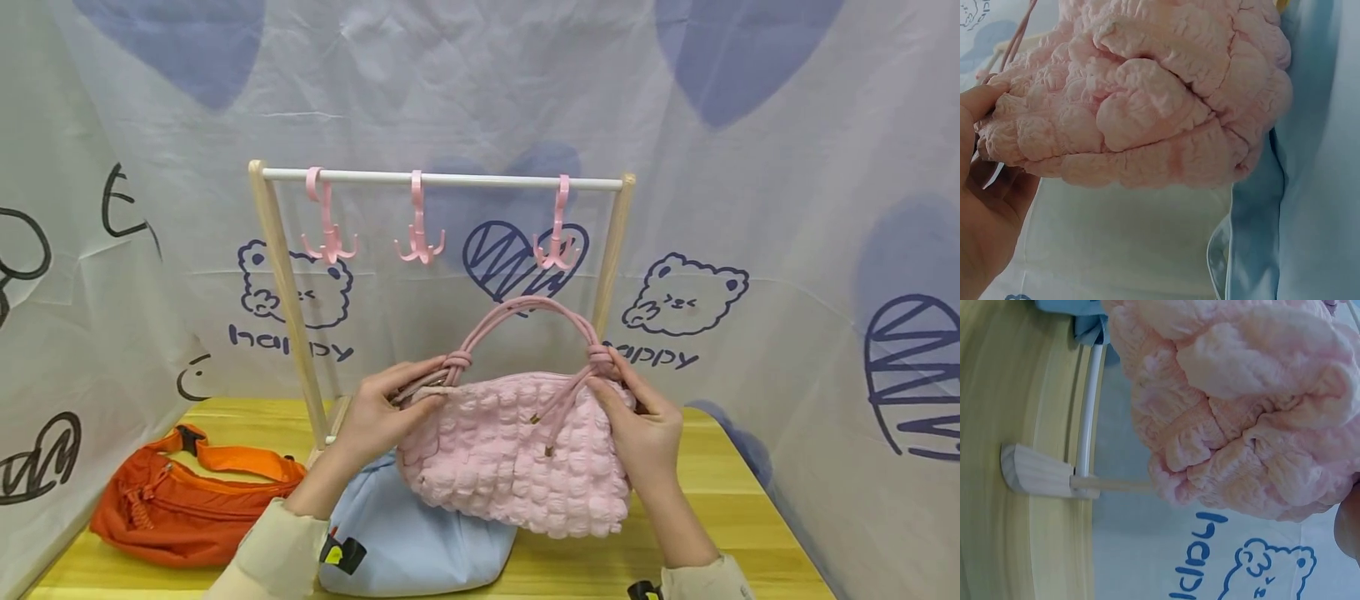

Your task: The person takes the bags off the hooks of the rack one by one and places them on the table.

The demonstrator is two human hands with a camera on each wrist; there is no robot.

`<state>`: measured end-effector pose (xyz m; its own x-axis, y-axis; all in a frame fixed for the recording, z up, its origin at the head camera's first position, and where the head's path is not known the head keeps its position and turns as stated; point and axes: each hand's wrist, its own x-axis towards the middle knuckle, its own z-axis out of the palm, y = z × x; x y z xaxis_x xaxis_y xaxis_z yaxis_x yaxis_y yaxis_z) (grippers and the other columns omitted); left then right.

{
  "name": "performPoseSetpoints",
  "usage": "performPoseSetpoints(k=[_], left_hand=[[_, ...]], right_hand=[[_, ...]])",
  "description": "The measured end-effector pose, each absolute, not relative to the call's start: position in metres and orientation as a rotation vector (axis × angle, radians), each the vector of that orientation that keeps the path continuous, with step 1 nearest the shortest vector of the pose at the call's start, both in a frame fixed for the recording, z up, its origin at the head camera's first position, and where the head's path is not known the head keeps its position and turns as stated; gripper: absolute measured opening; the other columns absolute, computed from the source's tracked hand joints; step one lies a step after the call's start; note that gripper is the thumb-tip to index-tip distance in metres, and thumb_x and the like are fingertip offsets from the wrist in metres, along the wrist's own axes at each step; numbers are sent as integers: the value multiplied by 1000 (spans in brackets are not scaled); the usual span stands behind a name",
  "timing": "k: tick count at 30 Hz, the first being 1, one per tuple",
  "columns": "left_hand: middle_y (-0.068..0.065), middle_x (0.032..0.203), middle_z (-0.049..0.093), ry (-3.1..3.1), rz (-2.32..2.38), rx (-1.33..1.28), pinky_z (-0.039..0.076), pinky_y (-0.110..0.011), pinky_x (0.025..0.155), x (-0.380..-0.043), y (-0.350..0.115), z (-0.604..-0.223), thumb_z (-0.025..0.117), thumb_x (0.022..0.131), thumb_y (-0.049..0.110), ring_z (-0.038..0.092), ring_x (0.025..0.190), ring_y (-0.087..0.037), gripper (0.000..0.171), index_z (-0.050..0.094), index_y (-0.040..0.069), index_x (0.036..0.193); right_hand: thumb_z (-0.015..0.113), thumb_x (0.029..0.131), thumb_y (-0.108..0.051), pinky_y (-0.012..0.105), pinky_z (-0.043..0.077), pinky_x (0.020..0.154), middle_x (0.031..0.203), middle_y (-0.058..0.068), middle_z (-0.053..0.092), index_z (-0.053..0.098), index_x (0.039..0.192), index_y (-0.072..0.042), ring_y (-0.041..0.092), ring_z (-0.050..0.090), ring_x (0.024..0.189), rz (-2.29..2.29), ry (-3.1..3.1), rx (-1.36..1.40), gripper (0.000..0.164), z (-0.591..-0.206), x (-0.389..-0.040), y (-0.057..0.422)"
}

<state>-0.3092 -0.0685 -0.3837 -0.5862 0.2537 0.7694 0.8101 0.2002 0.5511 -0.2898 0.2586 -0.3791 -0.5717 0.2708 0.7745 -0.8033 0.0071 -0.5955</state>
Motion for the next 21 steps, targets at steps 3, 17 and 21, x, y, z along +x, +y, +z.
performPoseSetpoints(k=[3, 17, 21], left_hand=[[-8, 119, 75, -1954, -1416, -997, 59, -26, 83, -309, -61, -383, 82, 88, 2, 71, 103, -20, 47, 71, 5, 134], [-6, 118, 75, -1968, -1513, -1008, 55, -24, 74, -306, -25, -384, 83, 88, 7, 68, 97, -15, 47, 72, 10, 134], [-6, 119, 75, -1979, -1556, -994, 56, -24, 76, -304, -15, -384, 84, 88, 7, 68, 99, -15, 47, 72, 10, 134]], right_hand=[[71, 80, 28, 18, 58, 83, 117, 4, 77, 65, 126, 16, 8, 75, 99, 1679, -1476, 576, 48, -379, -290, 265], [73, 83, 23, 16, 57, 84, 116, 0, 77, 65, 130, 11, 6, 74, 100, 1637, -1583, 469, 49, -376, -281, 299], [73, 83, 23, 15, 56, 83, 115, -2, 77, 65, 131, 10, 4, 74, 100, 1607, -1616, 411, 50, -378, -278, 307]])
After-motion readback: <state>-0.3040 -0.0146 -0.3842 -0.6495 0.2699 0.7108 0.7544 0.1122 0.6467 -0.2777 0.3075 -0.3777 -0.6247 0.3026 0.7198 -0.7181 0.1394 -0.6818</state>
